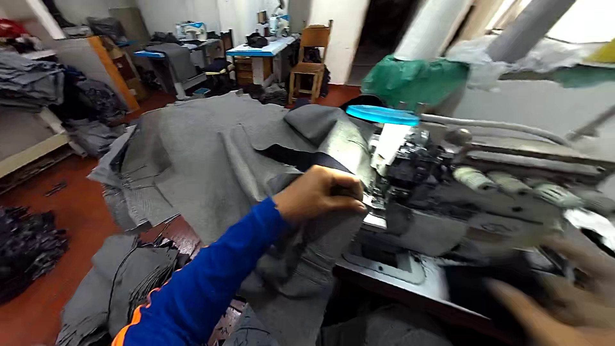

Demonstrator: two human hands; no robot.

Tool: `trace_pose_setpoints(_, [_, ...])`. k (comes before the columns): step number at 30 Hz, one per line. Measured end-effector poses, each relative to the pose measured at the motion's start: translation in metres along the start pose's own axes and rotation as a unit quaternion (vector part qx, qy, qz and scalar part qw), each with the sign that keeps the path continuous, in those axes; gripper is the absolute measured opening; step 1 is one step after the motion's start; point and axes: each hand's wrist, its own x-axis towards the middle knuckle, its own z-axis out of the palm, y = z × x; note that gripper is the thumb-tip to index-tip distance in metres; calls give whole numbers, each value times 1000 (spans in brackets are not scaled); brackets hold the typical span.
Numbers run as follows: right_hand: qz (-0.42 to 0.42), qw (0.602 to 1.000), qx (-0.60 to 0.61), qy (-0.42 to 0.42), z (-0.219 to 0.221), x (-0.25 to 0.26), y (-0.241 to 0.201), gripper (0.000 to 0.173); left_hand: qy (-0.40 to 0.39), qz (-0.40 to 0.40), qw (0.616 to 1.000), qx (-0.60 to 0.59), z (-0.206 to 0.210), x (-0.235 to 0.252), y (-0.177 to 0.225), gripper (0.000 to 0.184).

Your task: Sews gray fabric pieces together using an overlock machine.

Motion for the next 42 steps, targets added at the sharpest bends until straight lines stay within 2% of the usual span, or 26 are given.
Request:
trace_pose_setpoints(1, [20, 1000, 7, 20, 32, -4, -8, 61, -3, 8, 1000, -4, -1, 1, 9, 5])
trace_pose_setpoints(3, [41, 995, 41, 76, 93, -3, -8, 38, -2, 24, 999, 27, 4, 0, 21, 4])
trace_pose_setpoints(5, [63, 984, 124, 113, 134, 4, -7, 22, 9, 33, 997, 75, 12, -2, 25, 4])
trace_pose_setpoints(6, [72, 974, 176, 125, 146, 9, -9, 22, 19, 31, 995, 88, 13, -4, 25, 5])
trace_pose_setpoints(9, [75, 940, 300, 144, 162, 16, -18, 44, 46, 19, 995, 85, 13, -11, 25, 7])
trace_pose_setpoints(12, [50, 927, 336, 160, 168, 16, -20, 54, 50, -6, 997, 65, 9, -16, 28, 9])
trace_pose_setpoints(19, [26, 931, 332, 152, 167, 15, -19, 53, 49, -47, 992, 109, 18, -11, 21, 8])
trace_pose_setpoints(21, [14, 933, 329, 146, 165, 15, -18, 46, 77, -55, 992, 79, 20, -11, 20, 10])
trace_pose_setpoints(24, [3, 963, 242, 121, 168, 8, -14, 6, 125, -65, 990, 33, 20, -9, 20, 11])
trace_pose_setpoints(25, [7, 975, 199, 94, 173, 2, -13, 18, 132, -68, 988, 38, 19, -7, 20, 11])
trace_pose_setpoints(26, [20, 983, 170, 64, 180, -6, -13, 27, 134, -71, 987, 56, 20, -5, 18, 11])
trace_pose_setpoints(27, [41, 986, 158, 31, 188, -14, -10, 26, 134, -77, 984, 90, 22, -3, 14, 12])
trace_pose_setpoints(29, [101, 981, 164, -16, 200, -27, -4, 14, 142, -80, 969, 186, 32, -2, -5, 15])
trace_pose_setpoints(31, [132, 964, 224, -54, 197, -32, 5, 11, 172, -49, 945, 273, 44, -7, -23, 23])
trace_pose_setpoints(32, [131, 957, 246, -75, 190, -33, 9, 12, 180, -22, 927, 329, 48, -10, -24, 24])
trace_pose_setpoints(34, [120, 955, 254, -98, 177, -41, 14, 14, 181, 17, 885, 429, 60, -20, -17, 10])
trace_pose_setpoints(36, [99, 960, 244, -99, 168, -50, 19, 16, 169, 17, 855, 490, 78, -31, -5, 17])
trace_pose_setpoints(39, [83, 965, 232, -88, 155, -53, 22, 15, 131, -19, 867, 480, 95, -37, 6, 31])
trace_pose_setpoints(42, [70, 967, 235, -74, 146, -43, 21, 16, 103, -33, 909, 402, 93, -26, 6, 27])
